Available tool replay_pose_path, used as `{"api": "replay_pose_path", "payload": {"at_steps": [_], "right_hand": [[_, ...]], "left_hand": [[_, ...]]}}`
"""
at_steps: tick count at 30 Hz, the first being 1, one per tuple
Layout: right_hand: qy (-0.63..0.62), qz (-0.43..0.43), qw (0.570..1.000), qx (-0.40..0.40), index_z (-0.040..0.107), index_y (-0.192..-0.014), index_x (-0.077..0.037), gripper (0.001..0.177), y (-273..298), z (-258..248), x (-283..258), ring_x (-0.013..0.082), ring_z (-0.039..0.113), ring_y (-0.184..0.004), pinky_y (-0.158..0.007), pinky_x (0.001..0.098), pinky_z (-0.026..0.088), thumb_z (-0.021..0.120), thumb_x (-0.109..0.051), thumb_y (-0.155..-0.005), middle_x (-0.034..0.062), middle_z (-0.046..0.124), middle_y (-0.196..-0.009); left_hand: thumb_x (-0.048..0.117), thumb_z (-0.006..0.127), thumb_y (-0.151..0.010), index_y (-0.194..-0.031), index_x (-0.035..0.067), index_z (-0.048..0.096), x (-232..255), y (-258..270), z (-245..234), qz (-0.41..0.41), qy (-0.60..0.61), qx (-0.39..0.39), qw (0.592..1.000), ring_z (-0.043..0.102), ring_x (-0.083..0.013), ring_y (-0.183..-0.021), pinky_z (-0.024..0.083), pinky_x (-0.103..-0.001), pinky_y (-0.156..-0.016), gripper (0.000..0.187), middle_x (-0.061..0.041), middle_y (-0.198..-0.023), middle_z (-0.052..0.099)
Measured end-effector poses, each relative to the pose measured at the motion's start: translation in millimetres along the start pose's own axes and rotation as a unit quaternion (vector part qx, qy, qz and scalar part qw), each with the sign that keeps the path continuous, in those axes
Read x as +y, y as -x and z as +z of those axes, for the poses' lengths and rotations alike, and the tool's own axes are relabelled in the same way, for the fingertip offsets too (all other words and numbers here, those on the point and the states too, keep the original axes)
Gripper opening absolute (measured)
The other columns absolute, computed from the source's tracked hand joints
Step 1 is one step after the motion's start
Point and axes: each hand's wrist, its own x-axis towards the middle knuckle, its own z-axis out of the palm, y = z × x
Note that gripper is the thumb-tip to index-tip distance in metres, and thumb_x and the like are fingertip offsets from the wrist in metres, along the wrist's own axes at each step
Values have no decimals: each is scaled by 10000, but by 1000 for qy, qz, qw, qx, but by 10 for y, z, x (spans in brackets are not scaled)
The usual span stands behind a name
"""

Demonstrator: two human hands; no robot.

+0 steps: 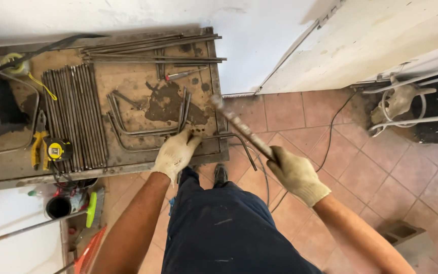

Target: Measuring and bending metal rods into U-shapes using a manual jig and lever on a workbench

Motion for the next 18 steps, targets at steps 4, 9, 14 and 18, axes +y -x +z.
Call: {"api": "replay_pose_path", "payload": {"at_steps": [4,9,14,18], "right_hand": [[22,-27,999,19,484,-1403,-267,510,42,-24,-155,334,740,-1027,-885,522,614,529,-492,-948,103,749,-1119],[74,-43,996,-13,528,-1327,-250,434,15,-135,-248,340,746,-985,-863,513,618,533,-482,-960,105,747,-1051],[32,-22,999,-16,527,-1325,-263,437,7,-325,-224,342,740,-994,-864,525,611,556,-481,-948,100,744,-1029],[-208,66,976,-5,588,-1255,-228,418,105,-181,118,303,769,-959,-831,520,614,646,-393,-876,116,775,-963]], "left_hand": [[604,496,-963,-1215,212,662,82,156,25,-38,-8,19,999,672,-345,-1183,520,-507,-1029,494,-139,-1185,738],[512,501,-999,-1216,154,665,246,323,-65,-38,-15,48,998,683,-381,-1158,515,-528,-1026,450,-194,-1149,743],[535,479,-1001,-1204,147,652,29,129,130,-45,-15,50,998,681,-399,-1151,527,-556,-1003,472,-211,-1135,743],[579,483,-984,-1158,177,666,86,193,64,-46,-33,55,997,695,-378,-1130,538,-545,-980,475,-178,-1112,755]]}}
